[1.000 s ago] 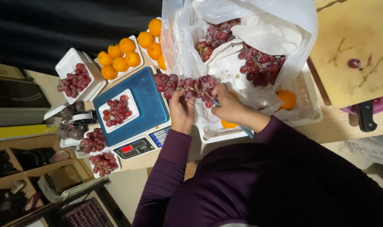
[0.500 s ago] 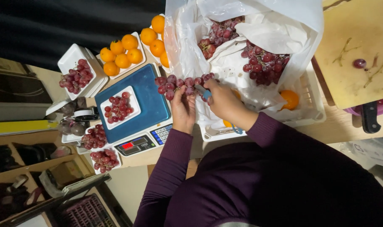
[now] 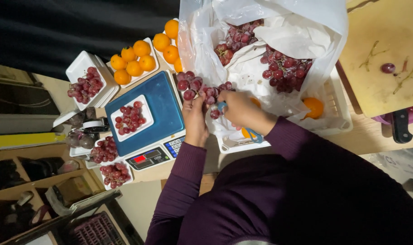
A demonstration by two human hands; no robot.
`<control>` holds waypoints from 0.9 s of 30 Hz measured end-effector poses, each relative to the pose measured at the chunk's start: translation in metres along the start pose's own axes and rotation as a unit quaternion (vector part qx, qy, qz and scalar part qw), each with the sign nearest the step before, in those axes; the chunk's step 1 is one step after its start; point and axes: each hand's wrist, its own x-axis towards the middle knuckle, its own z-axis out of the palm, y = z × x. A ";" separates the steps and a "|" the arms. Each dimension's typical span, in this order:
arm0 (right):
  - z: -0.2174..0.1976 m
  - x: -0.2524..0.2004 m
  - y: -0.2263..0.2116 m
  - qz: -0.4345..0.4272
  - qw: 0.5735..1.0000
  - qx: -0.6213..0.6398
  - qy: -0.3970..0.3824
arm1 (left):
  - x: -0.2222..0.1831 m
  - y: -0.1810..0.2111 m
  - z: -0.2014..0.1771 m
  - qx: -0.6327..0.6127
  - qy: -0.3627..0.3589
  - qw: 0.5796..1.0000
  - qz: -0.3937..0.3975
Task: Trimming grapes from a bunch using a small blade and weighing them on a digital scale for packaging.
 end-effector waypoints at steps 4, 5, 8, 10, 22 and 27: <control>-0.005 0.004 0.012 -0.001 0.996 0.091 -0.015 | 0.042 -0.045 -0.037 0.017 0.000 1.000 -0.003; -0.002 0.005 0.012 0.000 0.996 0.092 -0.016 | 0.043 -0.046 -0.039 0.017 0.000 1.000 -0.004; 0.001 0.005 0.010 0.002 0.999 0.052 -0.016 | 0.045 -0.049 -0.042 0.024 -0.008 1.000 0.003; 0.001 0.001 0.004 -0.003 0.996 0.091 -0.004 | 0.045 -0.048 -0.045 0.070 -0.010 0.997 0.017; -0.015 -0.027 0.027 -0.098 0.980 0.166 0.054 | 0.020 0.026 0.012 0.072 -0.057 0.994 0.062; -0.064 -0.070 0.038 -0.022 0.956 0.265 0.123 | 0.048 -0.018 0.034 0.153 -0.109 0.982 -0.013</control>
